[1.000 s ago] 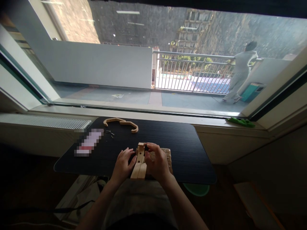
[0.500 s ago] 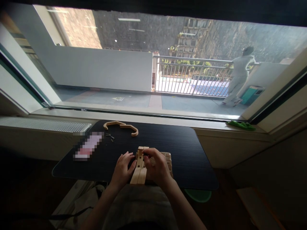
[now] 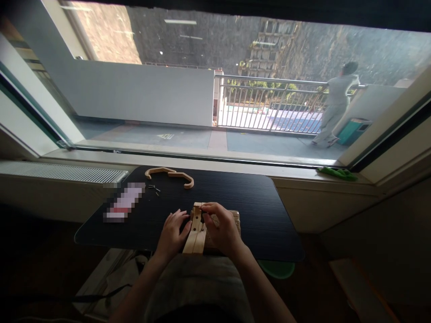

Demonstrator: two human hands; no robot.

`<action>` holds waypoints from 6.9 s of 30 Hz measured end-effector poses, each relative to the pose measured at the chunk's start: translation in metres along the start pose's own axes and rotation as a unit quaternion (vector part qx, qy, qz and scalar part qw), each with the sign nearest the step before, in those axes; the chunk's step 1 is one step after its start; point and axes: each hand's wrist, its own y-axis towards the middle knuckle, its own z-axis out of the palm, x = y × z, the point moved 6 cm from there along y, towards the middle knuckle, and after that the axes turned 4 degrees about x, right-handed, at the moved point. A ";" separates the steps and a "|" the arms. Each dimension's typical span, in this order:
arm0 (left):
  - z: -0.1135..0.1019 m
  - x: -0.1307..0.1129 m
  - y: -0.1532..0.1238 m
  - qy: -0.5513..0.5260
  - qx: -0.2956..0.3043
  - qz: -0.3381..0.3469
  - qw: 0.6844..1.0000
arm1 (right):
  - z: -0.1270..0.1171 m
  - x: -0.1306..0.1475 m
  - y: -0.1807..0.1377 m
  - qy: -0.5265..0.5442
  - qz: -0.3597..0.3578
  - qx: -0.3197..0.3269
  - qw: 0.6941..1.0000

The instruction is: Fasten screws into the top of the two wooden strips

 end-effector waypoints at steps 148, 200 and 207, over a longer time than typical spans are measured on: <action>0.001 0.001 0.000 -0.003 -0.004 0.005 1.000 | 0.005 -0.002 -0.011 -0.066 -0.015 -0.044 0.997; -0.002 -0.001 -0.001 -0.010 0.007 -0.003 1.000 | 0.006 0.019 -0.004 -0.243 -0.119 -0.052 0.961; -0.003 -0.002 0.004 -0.035 0.001 -0.008 0.999 | 0.006 0.017 -0.006 -0.205 -0.106 -0.055 0.972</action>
